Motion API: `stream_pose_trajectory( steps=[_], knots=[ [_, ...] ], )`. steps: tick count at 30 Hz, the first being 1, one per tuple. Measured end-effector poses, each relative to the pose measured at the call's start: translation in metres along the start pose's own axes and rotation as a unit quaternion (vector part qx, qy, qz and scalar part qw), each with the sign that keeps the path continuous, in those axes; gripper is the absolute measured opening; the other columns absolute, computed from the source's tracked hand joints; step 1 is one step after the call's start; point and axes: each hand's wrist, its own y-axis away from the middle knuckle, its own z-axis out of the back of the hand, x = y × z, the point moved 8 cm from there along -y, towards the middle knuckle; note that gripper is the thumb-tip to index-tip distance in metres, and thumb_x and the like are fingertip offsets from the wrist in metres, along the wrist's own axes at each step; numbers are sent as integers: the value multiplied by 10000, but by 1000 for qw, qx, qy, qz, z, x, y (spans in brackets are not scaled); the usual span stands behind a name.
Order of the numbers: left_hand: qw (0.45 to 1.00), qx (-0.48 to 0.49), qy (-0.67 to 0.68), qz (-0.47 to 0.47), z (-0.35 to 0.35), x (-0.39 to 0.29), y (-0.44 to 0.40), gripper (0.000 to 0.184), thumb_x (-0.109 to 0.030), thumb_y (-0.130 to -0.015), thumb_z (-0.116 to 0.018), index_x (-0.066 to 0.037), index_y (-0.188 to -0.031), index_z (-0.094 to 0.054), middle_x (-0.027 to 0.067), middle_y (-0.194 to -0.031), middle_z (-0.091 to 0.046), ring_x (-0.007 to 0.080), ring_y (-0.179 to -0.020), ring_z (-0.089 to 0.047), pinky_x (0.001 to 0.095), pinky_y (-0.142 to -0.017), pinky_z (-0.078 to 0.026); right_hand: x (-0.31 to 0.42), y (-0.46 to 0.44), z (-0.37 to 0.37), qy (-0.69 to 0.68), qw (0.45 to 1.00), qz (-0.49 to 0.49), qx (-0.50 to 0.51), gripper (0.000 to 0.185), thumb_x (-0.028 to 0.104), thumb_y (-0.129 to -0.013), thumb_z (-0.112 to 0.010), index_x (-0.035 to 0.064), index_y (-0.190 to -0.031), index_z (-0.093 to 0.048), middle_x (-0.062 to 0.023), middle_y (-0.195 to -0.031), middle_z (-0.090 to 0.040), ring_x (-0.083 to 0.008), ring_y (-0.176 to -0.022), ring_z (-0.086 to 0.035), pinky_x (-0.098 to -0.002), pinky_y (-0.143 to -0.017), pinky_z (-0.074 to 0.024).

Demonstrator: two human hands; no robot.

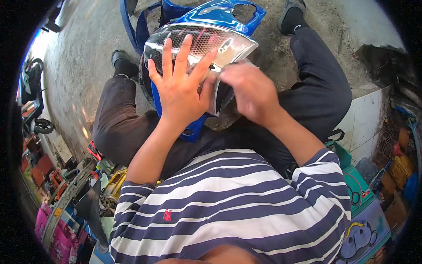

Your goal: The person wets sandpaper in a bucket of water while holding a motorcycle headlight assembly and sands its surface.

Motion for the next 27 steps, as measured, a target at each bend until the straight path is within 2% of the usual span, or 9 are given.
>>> stream_pose_trajectory(
  steps=[2, 4, 8, 10, 13, 17, 20, 22, 27],
  knots=[
    [1000, -3, -3, -1, 1, 0, -1, 517, -404, -992, -725, -404, -1509, -719, 131, -1759, -467, 481, -1647, -333, 821, -1223, -155, -26, -2, 8, 14, 998, -34, -53, 308, -118, -941, -711, 37, -1200, -769, -186, -1164, -800, -381, -1048, -793, -414, -900, -641],
    [1000, 0, -3, 0, 3, 0, 0, 520, -399, -991, -728, -405, -1511, -717, 133, -1760, -466, 481, -1647, -332, 819, -1225, -156, -51, -3, 17, -14, 986, -153, -65, 328, -130, -930, -706, 36, -1205, -766, -178, -1149, -796, -383, -1063, -789, -421, -909, -638],
    [1000, 6, 4, 3, 3, 0, 0, 516, -405, -992, -729, -398, -1508, -723, 131, -1754, -475, 478, -1645, -337, 814, -1228, -159, 2, 2, -2, -8, 999, 29, 14, 336, -134, -909, -709, 37, -1193, -764, -147, -1171, -793, -369, -1126, -780, -460, -1010, -613],
    [1000, 4, 1, 2, 4, 4, -1, 524, -401, -987, -732, -393, -1511, -721, 134, -1753, -476, 480, -1644, -337, 813, -1229, -160, -10, 5, -3, -42, 999, 6, -6, 320, -129, -924, -706, 36, -1191, -765, -155, -1180, -797, -368, -1126, -781, -459, -1002, -617],
    [1000, -4, -2, 0, 5, 2, -3, 533, -392, -980, -739, -385, -1513, -722, 142, -1751, -477, 483, -1644, -335, 811, -1230, -167, -56, 3, 13, -24, 982, -171, -75, 339, -133, -907, -713, 34, -1198, -765, -170, -1183, -799, -365, -1115, -783, -460, -995, -623],
    [1000, -2, 5, -1, 4, 0, -1, 508, -415, -995, -721, -383, -1501, -731, 136, -1748, -483, 482, -1646, -333, 805, -1235, -161, -5, 3, 0, 9, 999, 33, 9, 291, -142, -947, -729, 3, -1199, -748, -188, -1172, -808, -363, -1121, -796, -444, -1018, -625],
    [1000, 0, 0, -1, 4, 3, 0, 502, -422, -997, -718, -388, -1498, -733, 131, -1748, -485, 480, -1648, -331, 803, -1239, -155, -21, 2, 4, -9, 999, -5, -50, 347, -138, -902, -706, 43, -1191, -768, -176, -1156, -796, -372, -1079, -789, -444, -957, -633],
    [1000, -6, 1, -1, 6, 0, 0, 519, -408, -987, -729, -392, -1506, -726, 129, -1750, -483, 479, -1650, -330, 802, -1241, -150, -56, -1, 17, -2, 986, -152, -72, 345, -132, -919, -692, 43, -1207, -761, -178, -1141, -793, -367, -1061, -794, -418, -916, -638],
    [1000, 5, 0, 0, 5, 4, 0, 494, -422, -1014, -709, -392, -1507, -728, 131, -1756, -477, 470, -1646, -342, 799, -1242, -151, -2, -1, -2, -19, 999, 30, 0, 300, -126, -955, -696, 29, -1205, -754, -181, -1136, -797, -371, -1043, -798, -404, -912, -635]
  ],
)
